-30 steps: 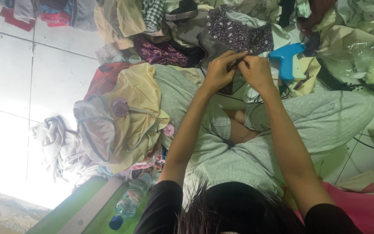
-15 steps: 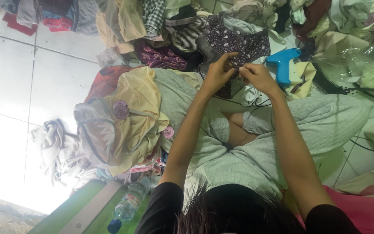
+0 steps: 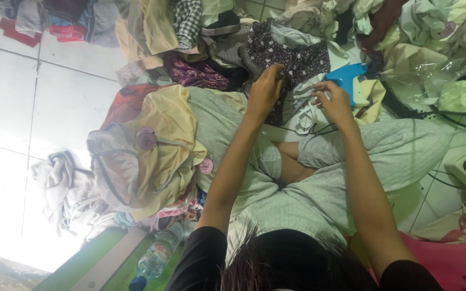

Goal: Using a hot glue gun to attach small fabric decorations like bows and lace to various clothing items while sitting on the floor.

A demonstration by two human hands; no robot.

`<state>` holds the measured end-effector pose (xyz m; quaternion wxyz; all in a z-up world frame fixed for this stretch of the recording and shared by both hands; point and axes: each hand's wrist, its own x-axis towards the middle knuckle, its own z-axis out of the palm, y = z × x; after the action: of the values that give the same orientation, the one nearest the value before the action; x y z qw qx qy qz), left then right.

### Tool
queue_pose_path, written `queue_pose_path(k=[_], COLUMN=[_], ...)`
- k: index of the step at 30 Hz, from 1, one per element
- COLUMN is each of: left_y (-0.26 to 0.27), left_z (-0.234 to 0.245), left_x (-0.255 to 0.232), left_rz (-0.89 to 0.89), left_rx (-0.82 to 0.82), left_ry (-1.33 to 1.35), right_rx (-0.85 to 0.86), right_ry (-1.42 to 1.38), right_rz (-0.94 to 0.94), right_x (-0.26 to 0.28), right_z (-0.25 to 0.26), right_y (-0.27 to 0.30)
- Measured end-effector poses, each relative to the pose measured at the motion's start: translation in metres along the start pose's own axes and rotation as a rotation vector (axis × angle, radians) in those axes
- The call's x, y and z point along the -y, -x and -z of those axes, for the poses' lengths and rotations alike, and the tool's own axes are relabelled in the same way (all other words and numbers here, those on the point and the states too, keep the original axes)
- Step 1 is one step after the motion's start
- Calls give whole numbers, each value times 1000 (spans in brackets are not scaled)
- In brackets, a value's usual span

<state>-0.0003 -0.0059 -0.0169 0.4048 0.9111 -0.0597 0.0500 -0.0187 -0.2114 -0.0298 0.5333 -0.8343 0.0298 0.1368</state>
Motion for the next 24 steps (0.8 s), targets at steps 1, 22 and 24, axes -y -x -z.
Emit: queue_pose_path(k=[1, 22, 24], left_y=[1, 8, 9], left_z=[3, -15, -22], left_x=[-2, 0, 0], left_rz=[1, -168, -195], left_rx=[-1, 148, 164], left_ry=[-2, 94, 78], right_rx=[2, -206, -278], right_ry=[-1, 370, 518], right_rz=[1, 146, 171], right_x=[-1, 4, -6], right_z=[-2, -45, -51], right_y=[1, -13, -19])
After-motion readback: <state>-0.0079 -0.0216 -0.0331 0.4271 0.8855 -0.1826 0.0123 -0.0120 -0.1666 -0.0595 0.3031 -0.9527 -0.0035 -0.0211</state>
